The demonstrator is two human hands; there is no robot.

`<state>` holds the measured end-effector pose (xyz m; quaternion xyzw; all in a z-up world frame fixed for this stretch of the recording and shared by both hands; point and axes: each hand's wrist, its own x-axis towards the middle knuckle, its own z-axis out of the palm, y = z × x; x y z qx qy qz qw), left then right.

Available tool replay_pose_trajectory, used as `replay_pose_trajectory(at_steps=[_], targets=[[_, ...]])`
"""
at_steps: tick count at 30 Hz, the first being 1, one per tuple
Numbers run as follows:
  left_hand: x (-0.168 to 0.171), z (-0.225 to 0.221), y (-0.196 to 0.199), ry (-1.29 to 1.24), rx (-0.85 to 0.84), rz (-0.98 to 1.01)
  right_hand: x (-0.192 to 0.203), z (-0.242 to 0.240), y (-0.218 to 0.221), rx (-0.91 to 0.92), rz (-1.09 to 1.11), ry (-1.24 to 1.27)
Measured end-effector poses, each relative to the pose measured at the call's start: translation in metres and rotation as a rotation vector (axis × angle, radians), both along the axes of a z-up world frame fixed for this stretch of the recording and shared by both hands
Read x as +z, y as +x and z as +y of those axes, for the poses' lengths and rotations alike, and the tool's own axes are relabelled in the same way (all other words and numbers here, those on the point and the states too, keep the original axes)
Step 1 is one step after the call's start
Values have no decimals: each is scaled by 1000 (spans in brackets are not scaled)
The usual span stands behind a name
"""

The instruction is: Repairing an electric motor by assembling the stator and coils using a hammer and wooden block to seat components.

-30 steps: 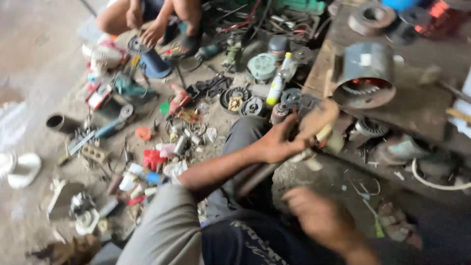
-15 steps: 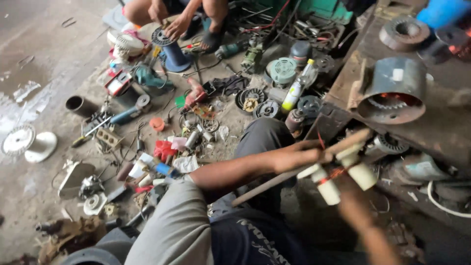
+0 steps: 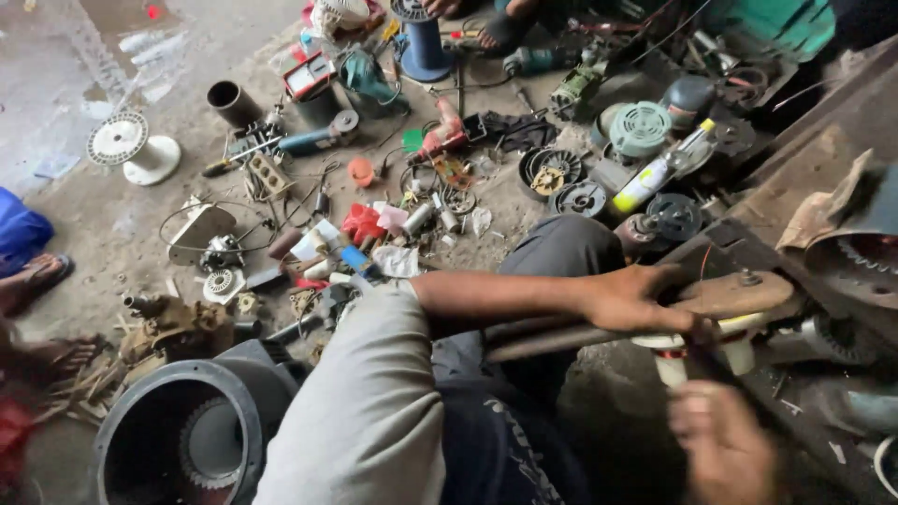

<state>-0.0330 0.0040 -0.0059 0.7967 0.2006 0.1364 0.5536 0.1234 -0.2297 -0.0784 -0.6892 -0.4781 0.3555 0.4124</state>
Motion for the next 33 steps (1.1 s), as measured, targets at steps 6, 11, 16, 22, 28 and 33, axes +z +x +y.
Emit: replay_pose_trajectory(at_steps=[6, 11, 16, 22, 28, 33], targets=[[37, -7, -11, -331, -233, 94, -14, 12, 15, -258, -485, 126], [33, -8, -14, -33, -108, 255, 59, -4, 0, -273, 21, -32], [20, -10, -5, -391, -147, -74, -35, 7, -5, -77, -401, 20], [11, -4, -14, -75, -184, 26, 47, 8, 21, -205, -161, 158], [20, 4, 0, -250, -112, -118, 28, 12, -44, -72, -160, -192], [21, -10, -14, -194, -270, 90, 40, 18, 18, -354, -188, 110]])
